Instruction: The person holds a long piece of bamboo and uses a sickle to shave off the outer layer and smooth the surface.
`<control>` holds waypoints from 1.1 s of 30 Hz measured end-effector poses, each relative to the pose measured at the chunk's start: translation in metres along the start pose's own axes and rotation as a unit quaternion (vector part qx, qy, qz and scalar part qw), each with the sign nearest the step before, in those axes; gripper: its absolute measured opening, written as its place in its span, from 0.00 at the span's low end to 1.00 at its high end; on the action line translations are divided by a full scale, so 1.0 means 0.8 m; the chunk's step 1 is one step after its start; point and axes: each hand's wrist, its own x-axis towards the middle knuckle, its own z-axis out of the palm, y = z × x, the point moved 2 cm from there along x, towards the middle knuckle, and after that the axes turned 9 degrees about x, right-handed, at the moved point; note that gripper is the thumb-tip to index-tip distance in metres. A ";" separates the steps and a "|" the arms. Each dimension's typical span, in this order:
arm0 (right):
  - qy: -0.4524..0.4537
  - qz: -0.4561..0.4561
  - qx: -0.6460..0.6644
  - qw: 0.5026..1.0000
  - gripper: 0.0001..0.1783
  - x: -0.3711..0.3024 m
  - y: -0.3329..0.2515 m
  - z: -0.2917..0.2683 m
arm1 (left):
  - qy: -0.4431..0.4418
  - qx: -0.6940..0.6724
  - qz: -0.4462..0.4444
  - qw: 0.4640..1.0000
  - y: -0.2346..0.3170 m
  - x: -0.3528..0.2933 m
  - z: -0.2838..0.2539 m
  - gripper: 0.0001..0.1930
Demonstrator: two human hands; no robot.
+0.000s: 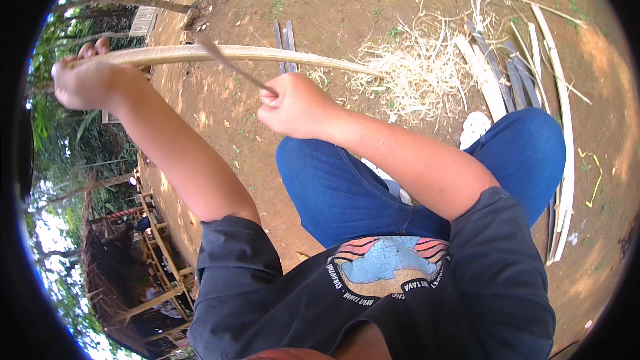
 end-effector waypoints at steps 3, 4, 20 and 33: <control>0.103 0.183 -0.068 0.975 0.12 -0.009 0.114 -0.049 | -0.021 -0.029 0.000 0.999 -0.001 -0.010 0.018 0.10; 0.077 0.153 -0.154 0.973 0.11 -0.022 0.183 -0.097 | -0.024 -0.032 -0.012 0.999 0.006 -0.015 0.028 0.11; -0.007 -0.087 -0.020 0.996 0.18 0.055 -0.138 0.070 | -0.075 -0.067 0.050 0.994 -0.021 0.012 -0.006 0.17; 0.027 0.023 -0.054 0.998 0.23 0.039 -0.002 0.025 | -0.101 -0.092 0.042 0.990 -0.017 0.009 -0.006 0.10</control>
